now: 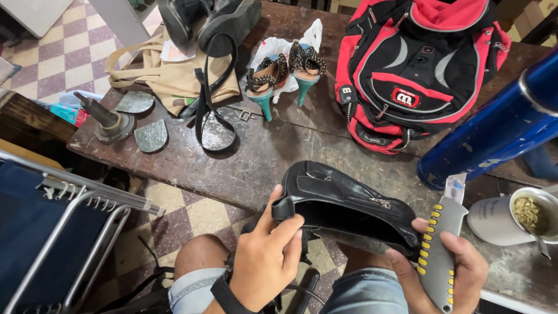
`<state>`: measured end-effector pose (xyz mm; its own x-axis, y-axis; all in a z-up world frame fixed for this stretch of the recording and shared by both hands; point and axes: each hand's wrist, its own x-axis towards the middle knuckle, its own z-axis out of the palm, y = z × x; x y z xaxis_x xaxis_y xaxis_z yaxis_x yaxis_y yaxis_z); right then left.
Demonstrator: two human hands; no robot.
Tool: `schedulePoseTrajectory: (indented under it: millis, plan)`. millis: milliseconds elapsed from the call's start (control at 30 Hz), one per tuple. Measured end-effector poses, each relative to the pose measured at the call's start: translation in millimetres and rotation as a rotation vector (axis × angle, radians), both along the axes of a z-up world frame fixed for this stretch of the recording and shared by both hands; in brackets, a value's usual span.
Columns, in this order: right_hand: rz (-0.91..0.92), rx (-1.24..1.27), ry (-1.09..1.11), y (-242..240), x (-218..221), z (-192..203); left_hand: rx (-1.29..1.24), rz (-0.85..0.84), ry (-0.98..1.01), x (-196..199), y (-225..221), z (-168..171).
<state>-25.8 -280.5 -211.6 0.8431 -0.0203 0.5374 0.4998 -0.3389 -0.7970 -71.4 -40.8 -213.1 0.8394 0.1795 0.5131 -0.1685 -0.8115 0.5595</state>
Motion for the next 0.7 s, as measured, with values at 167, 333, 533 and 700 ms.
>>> schedulePoseTrajectory:
  millis: [167, 333, 533, 700]
  plan:
    - [0.011, 0.062, -0.028, 2.4, 6.8, 2.7, 0.081, -0.028, 0.094, 5.3, -0.7, 0.1]
    - [0.027, 0.071, 0.0, 5.6, 14.7, 17.4, -0.182, -0.116, 0.063, 10.9, 2.6, 8.6]
    - [0.079, 0.022, 0.008, -0.5, 21.4, 17.9, -0.238, -0.117, 0.042, 11.7, 4.7, 6.7]
    - [0.07, 0.003, 0.0, 4.4, 26.2, 22.7, -0.261, -0.136, 0.074, 17.3, 8.0, 11.9]
